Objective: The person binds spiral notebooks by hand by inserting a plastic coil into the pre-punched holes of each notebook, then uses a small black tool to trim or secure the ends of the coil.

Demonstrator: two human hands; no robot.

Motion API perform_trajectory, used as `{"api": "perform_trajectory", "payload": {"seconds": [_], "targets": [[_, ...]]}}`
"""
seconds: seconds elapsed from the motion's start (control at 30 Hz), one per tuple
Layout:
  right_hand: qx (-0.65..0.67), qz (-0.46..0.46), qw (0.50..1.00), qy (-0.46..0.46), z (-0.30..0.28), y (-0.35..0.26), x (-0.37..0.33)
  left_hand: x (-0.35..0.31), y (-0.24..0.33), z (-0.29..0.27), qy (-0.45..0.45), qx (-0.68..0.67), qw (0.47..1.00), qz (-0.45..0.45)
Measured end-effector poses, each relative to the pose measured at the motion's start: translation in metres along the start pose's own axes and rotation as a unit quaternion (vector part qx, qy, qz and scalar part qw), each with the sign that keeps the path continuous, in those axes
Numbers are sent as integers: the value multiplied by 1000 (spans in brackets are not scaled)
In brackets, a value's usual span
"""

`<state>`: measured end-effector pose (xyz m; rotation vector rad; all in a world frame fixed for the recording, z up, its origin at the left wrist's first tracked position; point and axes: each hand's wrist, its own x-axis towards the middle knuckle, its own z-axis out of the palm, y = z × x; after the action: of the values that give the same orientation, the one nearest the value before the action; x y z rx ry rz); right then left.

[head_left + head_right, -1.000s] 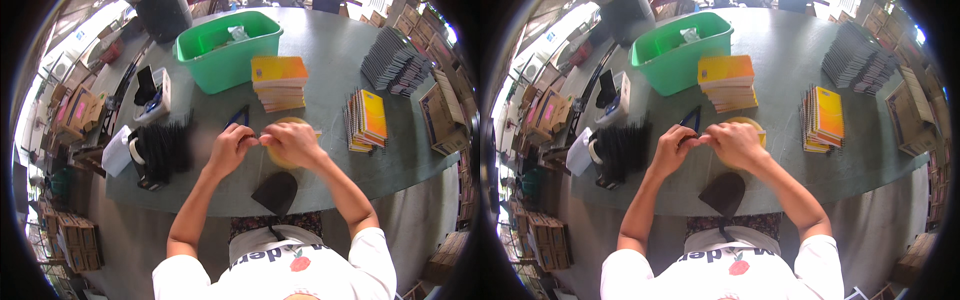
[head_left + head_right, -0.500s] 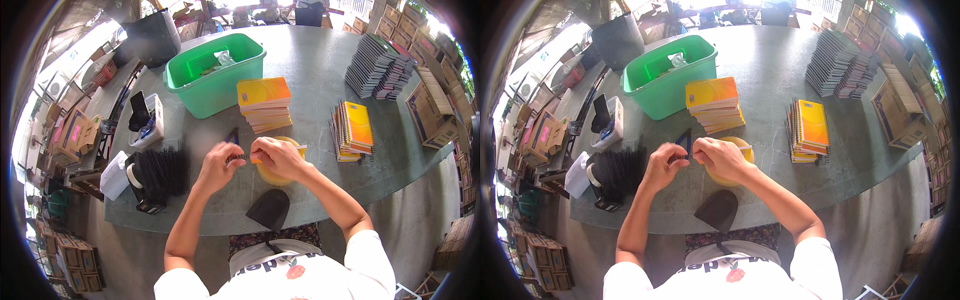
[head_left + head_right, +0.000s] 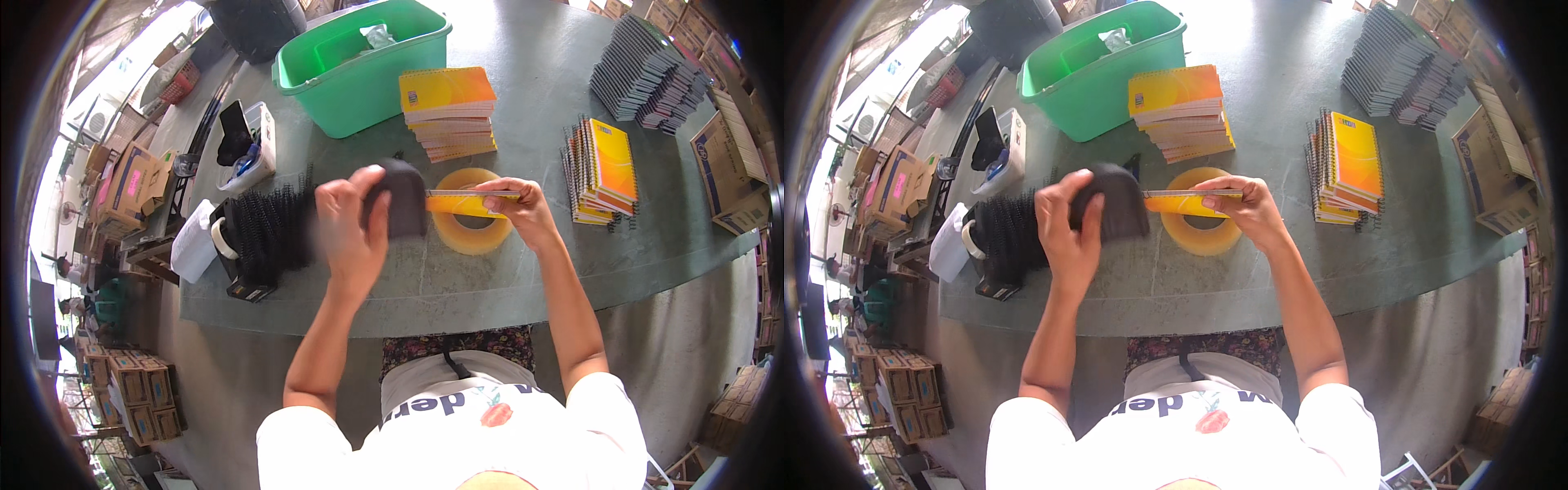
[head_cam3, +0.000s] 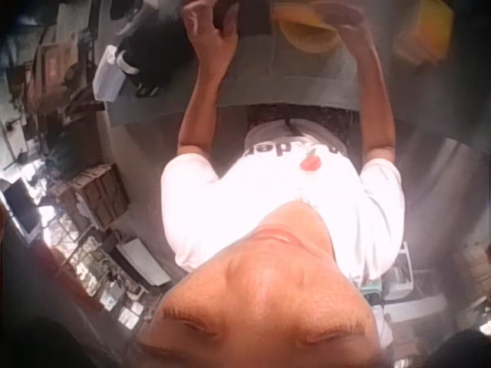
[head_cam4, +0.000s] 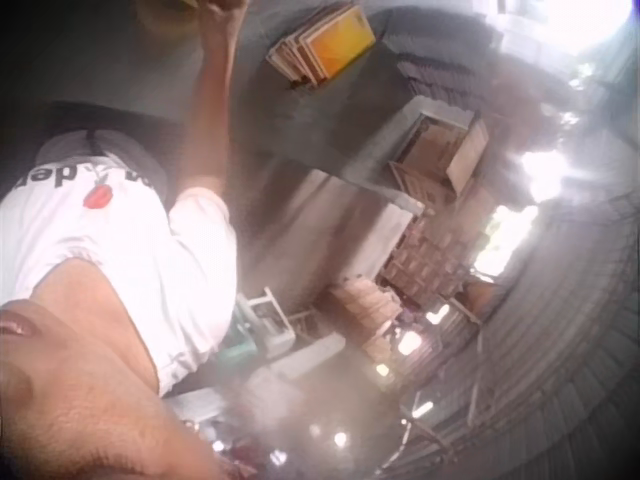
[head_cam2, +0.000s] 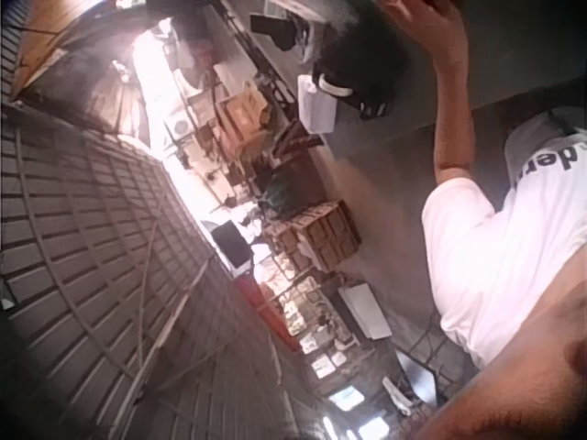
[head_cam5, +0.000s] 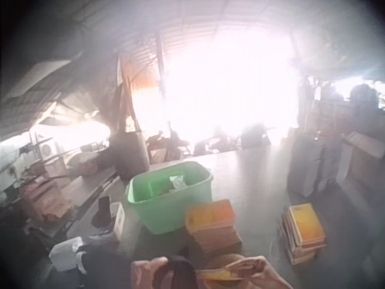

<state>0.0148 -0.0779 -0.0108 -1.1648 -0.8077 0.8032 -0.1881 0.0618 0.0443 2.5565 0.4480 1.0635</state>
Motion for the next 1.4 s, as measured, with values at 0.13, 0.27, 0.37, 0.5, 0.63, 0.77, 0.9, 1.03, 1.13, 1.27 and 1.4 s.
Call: {"api": "perform_trajectory", "payload": {"seconds": [0.13, 0.27, 0.37, 0.5, 0.63, 0.77, 0.9, 1.03, 1.13, 1.27, 1.4], "targets": [[-1, 2, 1000, 12, 4, -1, 5, -13, -5, 5, -41, 14, 998, 52], [29, -14, 999, 11, 5, 2, -4, 6, 1, -7, 66, 67, 994, 62], [-8, -6, 999, 36, 10, 4, -4, -22, 2, 11, -63, 31, 997, 40], [-15, -23, 998, 49, 12, 10, -14, 0, 8, -4, 119, 25, 992, 21], [-55, -43, 994, 79, 18, 9, -13, -19, 19, -8, -93, 27, 995, 39], [-55, -62, 993, 83, 21, 8, -10, 6, -12, -13, 101, 31, 990, 90], [-74, -38, 994, 72, 18, 9, -11, -30, 1, 3, -175, 13, 984, 6], [-96, -30, 992, 74, 19, 1, -16, -3, -1, -1, 40, -28, 999, 9], [-270, -106, 955, 55, 19, -9, -12, -43, -6, 16, -131, -25, 991, 13], [-551, -261, 791, 47, 54, -25, -1, -33, -11, 8, -130, 2, 991, 41], [-618, -227, 753, 8, 67, -17, 4, 9, -16, 3, -46, 90, 986, 130]]}}
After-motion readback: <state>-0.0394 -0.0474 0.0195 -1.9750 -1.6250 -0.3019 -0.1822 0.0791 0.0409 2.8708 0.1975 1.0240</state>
